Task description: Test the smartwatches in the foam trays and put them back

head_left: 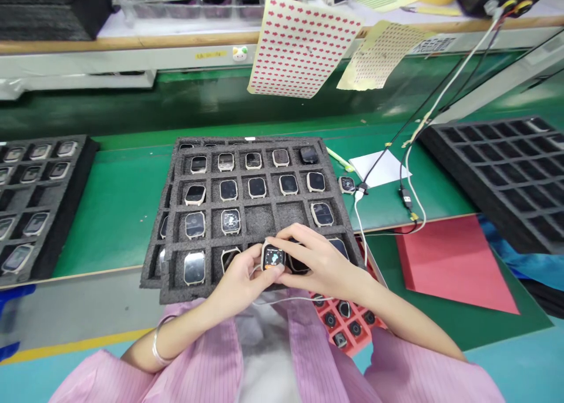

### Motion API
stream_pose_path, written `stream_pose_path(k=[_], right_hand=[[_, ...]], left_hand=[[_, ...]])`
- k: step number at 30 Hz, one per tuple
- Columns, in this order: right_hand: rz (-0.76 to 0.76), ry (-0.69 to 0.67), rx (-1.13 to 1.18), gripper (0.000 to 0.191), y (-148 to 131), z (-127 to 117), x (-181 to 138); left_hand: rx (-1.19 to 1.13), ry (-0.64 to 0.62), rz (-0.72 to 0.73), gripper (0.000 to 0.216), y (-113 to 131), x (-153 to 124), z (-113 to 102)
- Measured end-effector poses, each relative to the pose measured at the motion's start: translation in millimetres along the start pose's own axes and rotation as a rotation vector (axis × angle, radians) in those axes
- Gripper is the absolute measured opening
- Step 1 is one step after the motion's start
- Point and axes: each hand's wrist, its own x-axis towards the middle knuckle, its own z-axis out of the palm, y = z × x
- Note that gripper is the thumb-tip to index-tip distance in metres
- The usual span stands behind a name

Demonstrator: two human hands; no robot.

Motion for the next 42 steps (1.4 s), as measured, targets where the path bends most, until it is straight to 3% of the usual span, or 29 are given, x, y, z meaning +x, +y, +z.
stream_pose_path(k=[9, 15, 21, 27, 32, 35, 40, 42], right_hand=[[-0.034, 0.053, 0.005, 0.036, -3.0, -11.4, -0.7], [0.013, 0.146, 0.072, 0.039, 36.1, -37.9, 4.2], [0.082, -0.125, -0.225, 0.040, 63.1, -43.0, 2.9], [0.036, -0.012, -0.196, 0.038, 63.6, -41.2, 1.5], [0.037, -0.118, -0.187, 0.033, 64.1, -36.3, -2.1], [0.053, -0.187, -0.206, 0.034, 59.8, -48.2, -5.8], [0.148, -0.154, -0.288, 0.031, 58.0, -80.6, -16.9], [0.179, -0.219, -0.296, 0.029, 61.5, -84.5, -20.3]], left_hand=[[0.042, -0.058, -0.032, 0.029, 1.9, -2.4, 0.3], [0.027, -0.057, -0.052, 0.035, 1.0, -7.6, -0.4], [-0.091, -0.067, -0.153, 0.032, 4.1, -7.1, 8.5], [-0.090, -0.067, -0.129, 0.031, 0.9, 1.5, 13.2], [-0.078, -0.098, -0.093, 0.028, -1.7, 4.1, 11.7], [-0.064, -0.123, -0.086, 0.026, -2.3, 4.2, 11.1], [-0.096, -0.129, -0.095, 0.027, 0.6, 6.4, 12.1], [-0.128, -0.129, -0.097, 0.030, 3.1, 8.5, 13.8]])
